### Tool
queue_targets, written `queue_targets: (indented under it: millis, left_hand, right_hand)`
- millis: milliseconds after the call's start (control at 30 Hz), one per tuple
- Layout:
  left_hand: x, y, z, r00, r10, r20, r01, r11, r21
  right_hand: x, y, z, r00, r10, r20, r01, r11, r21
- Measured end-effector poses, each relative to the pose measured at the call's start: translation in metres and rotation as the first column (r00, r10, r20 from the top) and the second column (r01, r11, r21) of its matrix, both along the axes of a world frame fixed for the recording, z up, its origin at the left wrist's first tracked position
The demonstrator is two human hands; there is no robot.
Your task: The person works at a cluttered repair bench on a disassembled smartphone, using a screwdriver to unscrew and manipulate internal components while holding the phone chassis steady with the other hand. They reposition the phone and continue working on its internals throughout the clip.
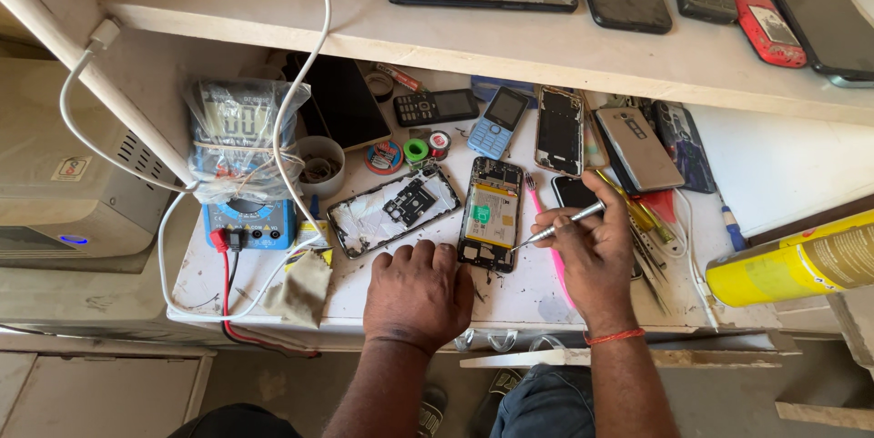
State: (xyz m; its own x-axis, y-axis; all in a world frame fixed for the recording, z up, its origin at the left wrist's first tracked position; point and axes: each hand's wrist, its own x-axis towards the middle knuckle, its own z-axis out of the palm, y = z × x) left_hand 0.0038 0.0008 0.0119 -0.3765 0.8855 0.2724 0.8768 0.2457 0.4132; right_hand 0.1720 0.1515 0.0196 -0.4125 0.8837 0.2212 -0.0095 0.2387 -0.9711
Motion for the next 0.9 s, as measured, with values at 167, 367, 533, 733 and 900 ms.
queue_targets:
  millis: [167, 367, 533, 733, 900]
  left_hand:
    - [0.0004, 0.0004, 0.0003, 1.000, 0.003, 0.009, -0.002, 1.000, -0.014]
    - [0.0002, -0.0004, 0.0001, 1.000, 0.002, 0.010, -0.002, 1.000, 0.001]
    - [0.0004, 0.0000, 0.0002, 1.000, 0.005, 0.007, -0.005, 1.000, 0.005]
    - [0.0005, -0.0003, 0.0005, 1.000, 0.005, 0.009, -0.004, 1.000, -0.004]
    - [0.0000, 0.0001, 0.0010, 1.000, 0.002, 0.010, -0.002, 1.000, -0.029]
  right_hand:
    - [-0.0008, 0.0001, -0.0006, 1.000, -0.012, 0.021, 0.012, 1.000, 0.002]
    - [-0.0009, 0.0003, -0.0020, 1.000, -0.007, 0.017, 0.007, 1.000, 0.016]
    - [0.0002, 0.0008, -0.0015, 1.000, -0.007, 0.014, 0.006, 0.999, 0.036]
    - [0.0002, 0.0013, -0.0024, 1.000, 0.004, 0.016, -0.004, 0.998, 0.057]
    - [0.0007, 0.0015, -0.0019, 1.000, 0.012, 0.020, -0.014, 0.996, 0.087]
